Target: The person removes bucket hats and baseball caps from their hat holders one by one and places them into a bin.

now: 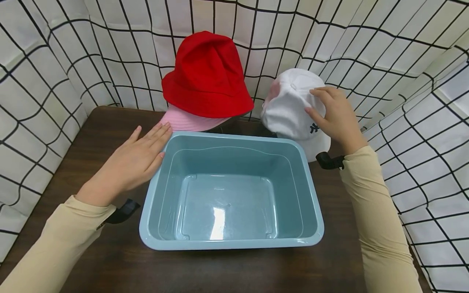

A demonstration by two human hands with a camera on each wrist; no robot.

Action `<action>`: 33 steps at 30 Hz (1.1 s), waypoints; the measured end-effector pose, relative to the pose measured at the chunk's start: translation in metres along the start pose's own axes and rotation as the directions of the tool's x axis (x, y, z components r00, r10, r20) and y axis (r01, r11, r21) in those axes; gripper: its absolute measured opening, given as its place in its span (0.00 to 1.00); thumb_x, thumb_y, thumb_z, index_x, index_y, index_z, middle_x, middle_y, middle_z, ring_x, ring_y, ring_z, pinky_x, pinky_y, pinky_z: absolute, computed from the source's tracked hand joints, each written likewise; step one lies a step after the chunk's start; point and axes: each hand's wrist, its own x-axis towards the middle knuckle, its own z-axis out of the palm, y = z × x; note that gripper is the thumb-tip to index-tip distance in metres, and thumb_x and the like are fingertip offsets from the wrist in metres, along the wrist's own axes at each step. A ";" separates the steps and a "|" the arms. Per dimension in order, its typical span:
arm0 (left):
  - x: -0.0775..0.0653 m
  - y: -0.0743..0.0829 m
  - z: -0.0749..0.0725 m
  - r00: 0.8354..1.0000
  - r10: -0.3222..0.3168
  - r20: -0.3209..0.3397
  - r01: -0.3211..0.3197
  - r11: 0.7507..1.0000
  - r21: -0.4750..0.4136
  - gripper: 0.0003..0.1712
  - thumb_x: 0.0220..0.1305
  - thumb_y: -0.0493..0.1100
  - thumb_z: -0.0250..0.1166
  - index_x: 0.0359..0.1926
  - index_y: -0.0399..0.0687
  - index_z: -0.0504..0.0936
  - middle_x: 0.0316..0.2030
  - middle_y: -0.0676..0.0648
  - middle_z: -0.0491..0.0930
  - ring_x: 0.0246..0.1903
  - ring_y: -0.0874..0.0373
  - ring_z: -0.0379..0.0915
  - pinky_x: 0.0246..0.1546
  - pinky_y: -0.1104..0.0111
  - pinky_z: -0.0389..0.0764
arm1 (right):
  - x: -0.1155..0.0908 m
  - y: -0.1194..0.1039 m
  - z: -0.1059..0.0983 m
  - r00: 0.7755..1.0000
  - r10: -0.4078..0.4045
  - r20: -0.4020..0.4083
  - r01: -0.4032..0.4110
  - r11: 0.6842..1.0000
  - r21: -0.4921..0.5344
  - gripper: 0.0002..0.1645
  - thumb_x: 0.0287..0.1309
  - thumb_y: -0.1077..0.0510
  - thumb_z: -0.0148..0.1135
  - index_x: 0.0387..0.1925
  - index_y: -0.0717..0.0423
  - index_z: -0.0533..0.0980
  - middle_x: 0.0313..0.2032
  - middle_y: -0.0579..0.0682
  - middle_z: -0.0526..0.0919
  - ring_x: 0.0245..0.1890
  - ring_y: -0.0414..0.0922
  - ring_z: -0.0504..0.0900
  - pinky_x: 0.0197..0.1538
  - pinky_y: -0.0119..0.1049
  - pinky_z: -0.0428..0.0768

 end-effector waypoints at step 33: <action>-0.001 0.000 0.001 1.000 0.014 -0.025 -0.014 1.000 0.004 0.37 0.67 0.48 0.49 0.71 0.35 0.52 0.70 0.37 0.50 0.70 0.43 0.42 0.67 0.46 0.38 | 0.007 -0.005 0.019 0.986 0.079 -0.144 -0.060 0.989 0.133 0.12 0.54 0.61 0.67 0.36 0.68 0.79 0.31 0.60 0.76 0.33 0.53 0.78 0.37 0.40 0.72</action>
